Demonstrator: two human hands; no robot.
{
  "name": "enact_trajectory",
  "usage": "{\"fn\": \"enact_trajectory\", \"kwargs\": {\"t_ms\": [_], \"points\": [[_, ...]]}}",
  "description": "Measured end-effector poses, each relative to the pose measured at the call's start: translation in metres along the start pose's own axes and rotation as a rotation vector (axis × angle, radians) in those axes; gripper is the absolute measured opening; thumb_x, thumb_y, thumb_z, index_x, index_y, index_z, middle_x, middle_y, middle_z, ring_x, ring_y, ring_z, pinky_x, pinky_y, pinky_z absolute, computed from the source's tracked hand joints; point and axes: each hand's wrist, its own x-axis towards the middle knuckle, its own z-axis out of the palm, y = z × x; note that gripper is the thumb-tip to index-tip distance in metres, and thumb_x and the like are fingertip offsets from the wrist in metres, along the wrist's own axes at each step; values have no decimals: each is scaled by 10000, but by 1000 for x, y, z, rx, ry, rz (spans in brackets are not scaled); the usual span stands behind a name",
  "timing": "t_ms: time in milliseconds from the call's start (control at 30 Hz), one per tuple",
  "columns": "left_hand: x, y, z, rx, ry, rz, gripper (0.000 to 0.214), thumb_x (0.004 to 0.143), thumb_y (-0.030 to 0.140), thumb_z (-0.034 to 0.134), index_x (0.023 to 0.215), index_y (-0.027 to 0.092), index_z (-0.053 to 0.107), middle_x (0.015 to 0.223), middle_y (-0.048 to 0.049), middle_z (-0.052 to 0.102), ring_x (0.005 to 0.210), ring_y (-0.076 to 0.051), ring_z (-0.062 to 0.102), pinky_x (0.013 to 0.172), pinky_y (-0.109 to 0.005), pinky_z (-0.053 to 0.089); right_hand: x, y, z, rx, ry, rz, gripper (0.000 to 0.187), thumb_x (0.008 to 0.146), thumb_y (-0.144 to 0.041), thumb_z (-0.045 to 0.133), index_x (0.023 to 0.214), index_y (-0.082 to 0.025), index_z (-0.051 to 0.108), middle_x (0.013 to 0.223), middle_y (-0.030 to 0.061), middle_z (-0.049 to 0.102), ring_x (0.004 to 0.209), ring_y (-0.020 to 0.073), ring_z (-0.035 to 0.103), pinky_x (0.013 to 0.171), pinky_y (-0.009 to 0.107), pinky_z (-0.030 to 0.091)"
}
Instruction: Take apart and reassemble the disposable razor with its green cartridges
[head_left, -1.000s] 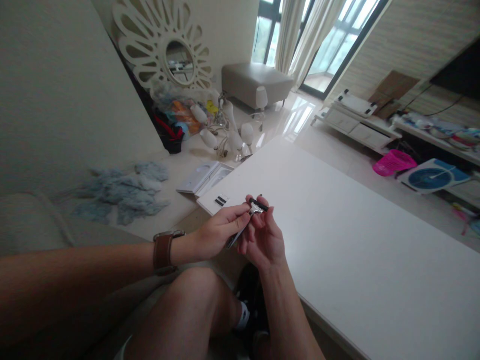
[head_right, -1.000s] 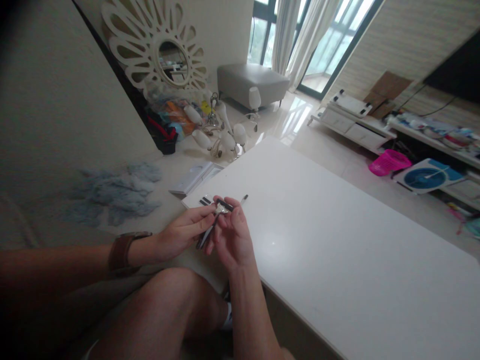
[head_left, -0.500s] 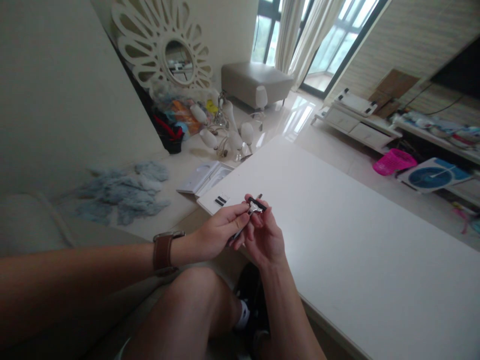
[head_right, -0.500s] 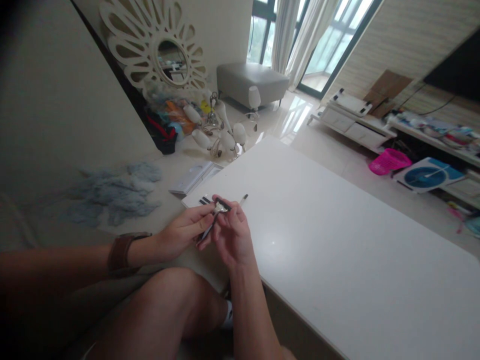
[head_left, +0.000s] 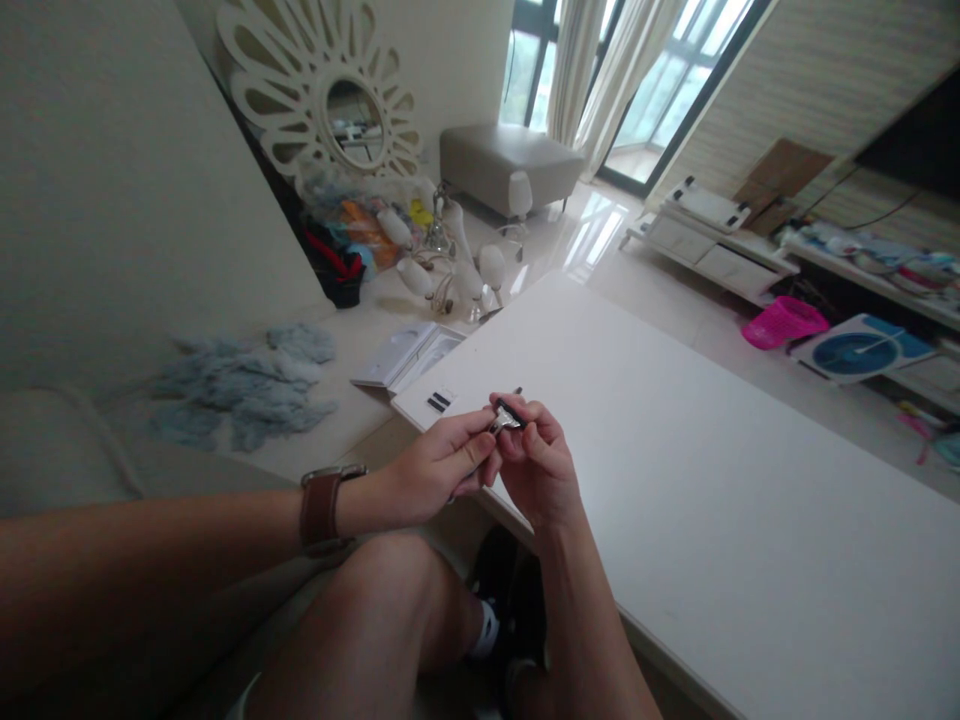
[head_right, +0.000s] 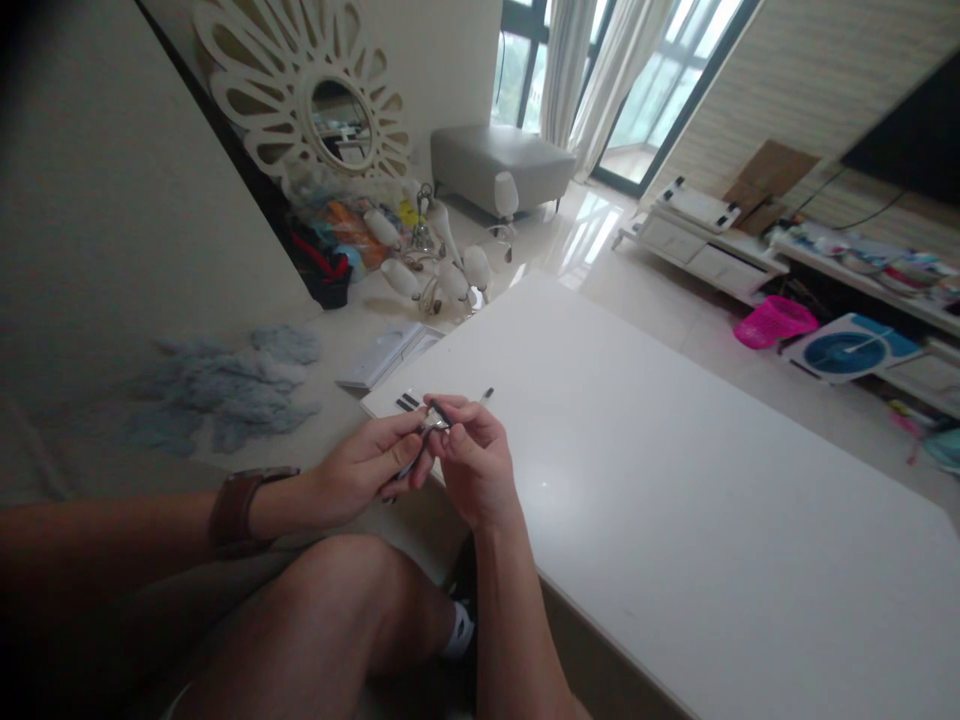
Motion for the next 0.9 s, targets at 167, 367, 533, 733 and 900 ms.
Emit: {"fn": "enact_trajectory", "kwargs": {"t_ms": [167, 367, 533, 733, 900], "points": [[0, -3, -4, -32, -34, -8, 371, 937, 525, 539, 897, 156, 547, 633, 42, 513, 406, -38, 324, 369, -187, 230, 2, -7, -4, -108, -8, -56, 140, 681, -257, 858, 774, -226, 759, 983, 27, 731, 808, 133, 637, 672, 245, 519], [2, -5, -5, -44, -11, -8, 335, 946, 493, 541, 939, 158, 540, 625, 47, 515, 404, -42, 338, 377, -186, 255, 3, 0, -2, -57, 65, -55, 163, 689, -282, 853, 792, -222, 742, 1006, 33, 740, 852, 135, 640, 750, 254, 511], [3, -5, -5, -75, -25, -40, 333, 939, 493, 547, 936, 160, 533, 651, 25, 546, 414, -54, 385, 382, -199, 253, 2, 0, 0, -42, 82, -38, 212, 712, -299, 813, 894, -224, 732, 1030, 46, 736, 822, 138, 635, 780, 278, 515], [1, -1, -6, -149, -13, -56, 293, 924, 451, 549, 907, 158, 535, 658, 3, 552, 467, -82, 416, 416, -217, 276, 0, -1, 0, -27, 51, -8, 239, 760, -350, 755, 954, -213, 725, 1092, 64, 734, 768, 135, 627, 792, 295, 521], [1, -1, -7, -163, -15, -59, 271, 926, 419, 534, 857, 158, 530, 615, 8, 524, 466, -84, 401, 426, -210, 279, 1, -1, 1, -26, 46, 9, 230, 734, -328, 770, 934, -221, 732, 1004, 51, 756, 858, 162, 662, 847, 310, 516]]}}
